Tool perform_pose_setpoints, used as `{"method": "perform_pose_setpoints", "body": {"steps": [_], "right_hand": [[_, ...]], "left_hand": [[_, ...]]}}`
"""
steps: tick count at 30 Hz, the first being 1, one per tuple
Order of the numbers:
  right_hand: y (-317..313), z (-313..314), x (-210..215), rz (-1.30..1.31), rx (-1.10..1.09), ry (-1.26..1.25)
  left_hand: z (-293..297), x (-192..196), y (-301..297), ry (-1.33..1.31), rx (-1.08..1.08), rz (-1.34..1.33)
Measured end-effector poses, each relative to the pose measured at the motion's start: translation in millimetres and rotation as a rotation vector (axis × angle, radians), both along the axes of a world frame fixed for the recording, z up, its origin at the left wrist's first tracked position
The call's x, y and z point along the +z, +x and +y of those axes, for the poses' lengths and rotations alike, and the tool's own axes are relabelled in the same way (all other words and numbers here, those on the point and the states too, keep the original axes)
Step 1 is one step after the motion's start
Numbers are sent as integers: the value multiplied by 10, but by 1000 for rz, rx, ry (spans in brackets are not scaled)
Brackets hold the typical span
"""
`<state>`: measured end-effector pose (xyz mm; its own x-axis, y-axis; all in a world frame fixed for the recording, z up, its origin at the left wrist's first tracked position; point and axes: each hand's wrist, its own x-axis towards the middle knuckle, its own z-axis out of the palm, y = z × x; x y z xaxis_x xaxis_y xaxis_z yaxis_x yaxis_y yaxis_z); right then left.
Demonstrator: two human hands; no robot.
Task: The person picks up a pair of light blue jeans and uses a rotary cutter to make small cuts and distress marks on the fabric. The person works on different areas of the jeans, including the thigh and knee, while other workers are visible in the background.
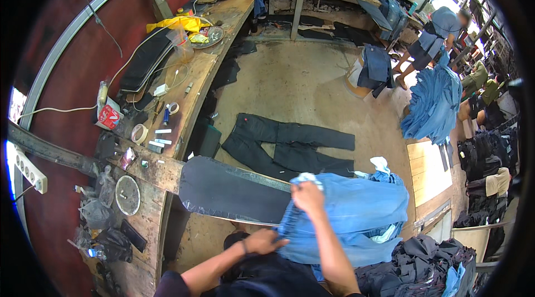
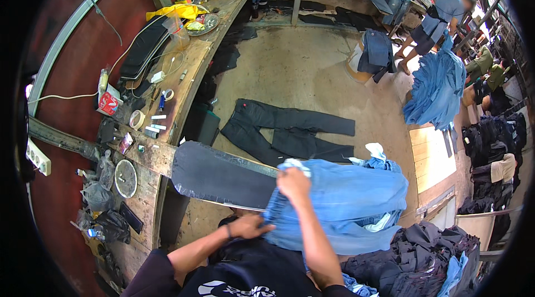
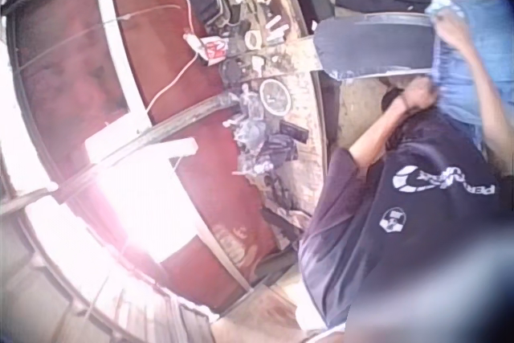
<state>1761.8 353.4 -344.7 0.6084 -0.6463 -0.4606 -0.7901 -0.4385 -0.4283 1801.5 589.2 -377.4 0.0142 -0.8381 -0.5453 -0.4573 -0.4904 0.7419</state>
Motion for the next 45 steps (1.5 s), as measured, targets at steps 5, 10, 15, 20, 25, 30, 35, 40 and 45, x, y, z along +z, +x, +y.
{"method": "perform_pose_setpoints", "body": {"steps": [5,10,15,20,25,30,35,40,45], "right_hand": [[843,1052,108,-486,216,222],[513,650,104,-672,151,-484],[476,352,-208,-320,119,-252],[1302,725,-492,-508,249,-336],[1379,867,-473,-554,253,-523],[1005,801,-499,-378,212,-669],[1000,792,-546,-354,169,-658],[1006,803,-511,-255,106,-555],[1023,806,-542,-352,139,-669]], "left_hand": [[1231,339,1388,123,204,-262],[1596,586,2003,54,336,-418],[1568,605,2069,-67,433,-358],[1884,738,2519,4,620,-446],[1620,533,2489,-250,754,-448],[1102,315,2507,-198,1003,-353],[1504,360,2703,-424,1190,-705],[1968,299,3210,-250,1253,-856],[1616,119,3827,-264,921,-1129]]}}
